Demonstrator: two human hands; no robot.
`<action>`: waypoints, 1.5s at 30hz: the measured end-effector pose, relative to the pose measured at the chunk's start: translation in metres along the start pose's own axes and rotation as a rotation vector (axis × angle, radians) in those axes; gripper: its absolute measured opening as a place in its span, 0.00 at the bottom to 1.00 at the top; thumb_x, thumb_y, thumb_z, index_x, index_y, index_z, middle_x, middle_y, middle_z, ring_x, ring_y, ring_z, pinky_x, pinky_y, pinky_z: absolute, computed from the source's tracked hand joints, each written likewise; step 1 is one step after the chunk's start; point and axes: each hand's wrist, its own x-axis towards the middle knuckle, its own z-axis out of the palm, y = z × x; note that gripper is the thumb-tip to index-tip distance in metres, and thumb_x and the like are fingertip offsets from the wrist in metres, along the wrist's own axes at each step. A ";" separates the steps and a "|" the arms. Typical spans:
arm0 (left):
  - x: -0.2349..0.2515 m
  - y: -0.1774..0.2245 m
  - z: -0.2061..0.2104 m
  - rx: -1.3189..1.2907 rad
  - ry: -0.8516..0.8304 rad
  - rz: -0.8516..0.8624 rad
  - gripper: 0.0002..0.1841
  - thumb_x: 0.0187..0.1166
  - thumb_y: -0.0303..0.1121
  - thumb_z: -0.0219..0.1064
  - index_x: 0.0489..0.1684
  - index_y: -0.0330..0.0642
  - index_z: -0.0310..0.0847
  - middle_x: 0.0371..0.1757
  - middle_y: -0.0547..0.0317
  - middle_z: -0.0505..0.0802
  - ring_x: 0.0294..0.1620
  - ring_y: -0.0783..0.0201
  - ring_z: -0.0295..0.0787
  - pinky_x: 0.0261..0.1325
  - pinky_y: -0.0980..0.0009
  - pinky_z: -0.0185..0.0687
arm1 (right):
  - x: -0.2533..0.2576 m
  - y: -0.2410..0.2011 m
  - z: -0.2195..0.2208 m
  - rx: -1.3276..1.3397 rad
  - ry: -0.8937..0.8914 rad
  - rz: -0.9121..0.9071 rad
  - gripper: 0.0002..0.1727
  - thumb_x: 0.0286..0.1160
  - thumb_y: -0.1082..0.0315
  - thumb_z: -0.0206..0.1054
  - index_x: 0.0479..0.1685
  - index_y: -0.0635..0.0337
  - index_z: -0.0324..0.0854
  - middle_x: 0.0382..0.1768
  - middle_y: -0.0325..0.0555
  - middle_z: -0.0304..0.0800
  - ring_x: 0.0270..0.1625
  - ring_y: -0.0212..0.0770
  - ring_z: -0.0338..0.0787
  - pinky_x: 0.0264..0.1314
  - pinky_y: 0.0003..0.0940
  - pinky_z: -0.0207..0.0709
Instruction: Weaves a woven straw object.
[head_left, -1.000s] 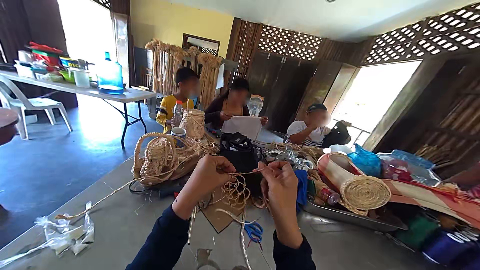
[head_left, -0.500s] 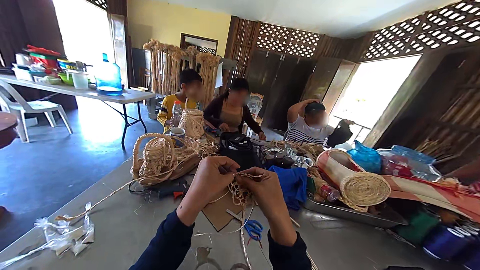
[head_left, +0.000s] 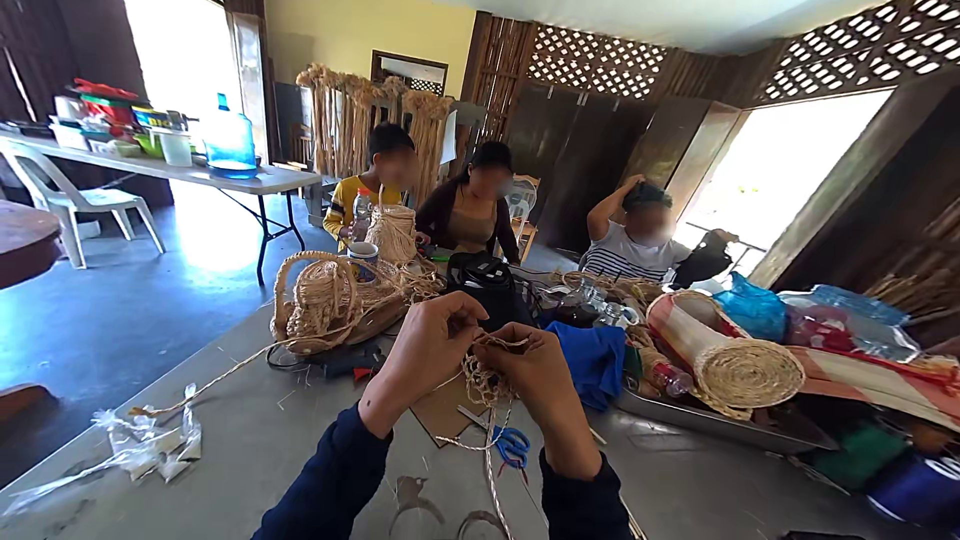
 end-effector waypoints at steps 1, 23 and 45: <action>0.000 -0.001 0.002 -0.014 0.026 0.015 0.06 0.76 0.24 0.69 0.46 0.35 0.88 0.39 0.63 0.92 0.40 0.80 0.87 0.48 0.83 0.84 | 0.000 0.000 -0.001 0.013 -0.007 0.005 0.05 0.61 0.81 0.77 0.30 0.63 0.88 0.24 0.35 0.91 0.24 0.23 0.87 0.31 0.18 0.82; 0.000 -0.008 0.009 0.005 -0.038 -0.003 0.05 0.74 0.30 0.75 0.39 0.39 0.92 0.39 0.63 0.92 0.37 0.80 0.87 0.44 0.84 0.84 | 0.001 0.002 0.001 0.043 -0.019 0.006 0.06 0.62 0.81 0.75 0.28 0.62 0.85 0.21 0.34 0.87 0.24 0.22 0.85 0.30 0.19 0.81; -0.002 -0.013 0.013 0.133 0.029 0.034 0.05 0.78 0.33 0.70 0.42 0.44 0.91 0.36 0.70 0.94 0.36 0.84 0.88 0.44 0.85 0.84 | 0.002 0.000 -0.017 -0.159 0.162 -0.314 0.08 0.80 0.72 0.67 0.35 0.65 0.90 0.20 0.33 0.83 0.21 0.17 0.74 0.27 0.14 0.70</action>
